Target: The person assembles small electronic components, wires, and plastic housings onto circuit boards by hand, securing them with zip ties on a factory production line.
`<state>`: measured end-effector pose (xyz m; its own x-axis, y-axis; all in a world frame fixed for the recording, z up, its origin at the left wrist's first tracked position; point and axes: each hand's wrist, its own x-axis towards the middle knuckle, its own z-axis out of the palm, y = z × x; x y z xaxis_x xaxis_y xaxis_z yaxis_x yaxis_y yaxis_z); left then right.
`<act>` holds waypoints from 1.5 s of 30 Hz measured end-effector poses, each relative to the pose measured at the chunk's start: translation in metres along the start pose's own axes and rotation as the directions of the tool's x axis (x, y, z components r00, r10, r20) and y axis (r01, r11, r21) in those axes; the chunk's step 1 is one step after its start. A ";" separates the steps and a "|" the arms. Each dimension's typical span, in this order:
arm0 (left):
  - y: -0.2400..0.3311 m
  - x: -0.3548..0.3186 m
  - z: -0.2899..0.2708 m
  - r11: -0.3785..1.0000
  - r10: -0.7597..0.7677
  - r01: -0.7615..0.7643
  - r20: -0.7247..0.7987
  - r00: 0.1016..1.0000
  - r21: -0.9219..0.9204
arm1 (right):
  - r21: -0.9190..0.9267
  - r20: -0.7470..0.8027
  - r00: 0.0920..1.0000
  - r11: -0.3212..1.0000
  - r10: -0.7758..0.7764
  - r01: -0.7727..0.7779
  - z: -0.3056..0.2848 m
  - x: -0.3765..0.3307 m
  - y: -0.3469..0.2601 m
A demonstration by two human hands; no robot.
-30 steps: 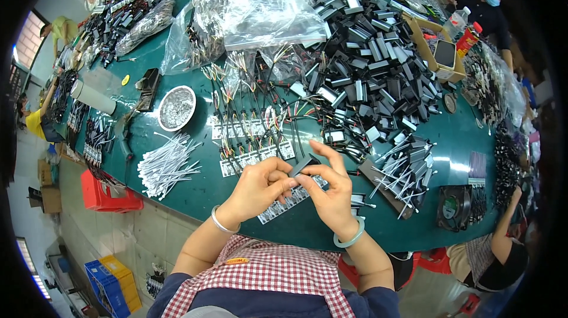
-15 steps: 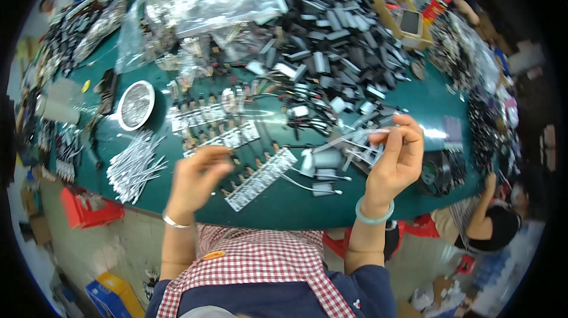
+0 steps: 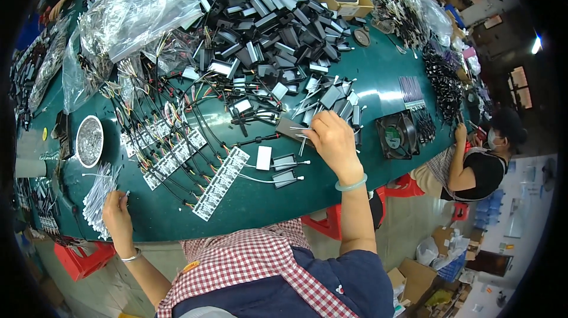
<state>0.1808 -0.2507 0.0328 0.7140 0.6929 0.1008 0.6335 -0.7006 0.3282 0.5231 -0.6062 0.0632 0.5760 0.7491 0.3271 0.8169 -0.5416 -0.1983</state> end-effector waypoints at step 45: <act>0.070 0.050 -0.030 0.564 -0.202 -0.268 -0.445 0.872 -0.781 | 0.939 0.139 0.990 0.321 -0.034 -0.121 0.024 0.070 -0.137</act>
<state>0.2522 -0.2599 0.0891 0.3618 0.8220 0.4399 -0.0666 -0.4478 0.8916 0.4522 -0.4699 0.0913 0.5463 0.8129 0.2020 0.2196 0.0937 -0.9711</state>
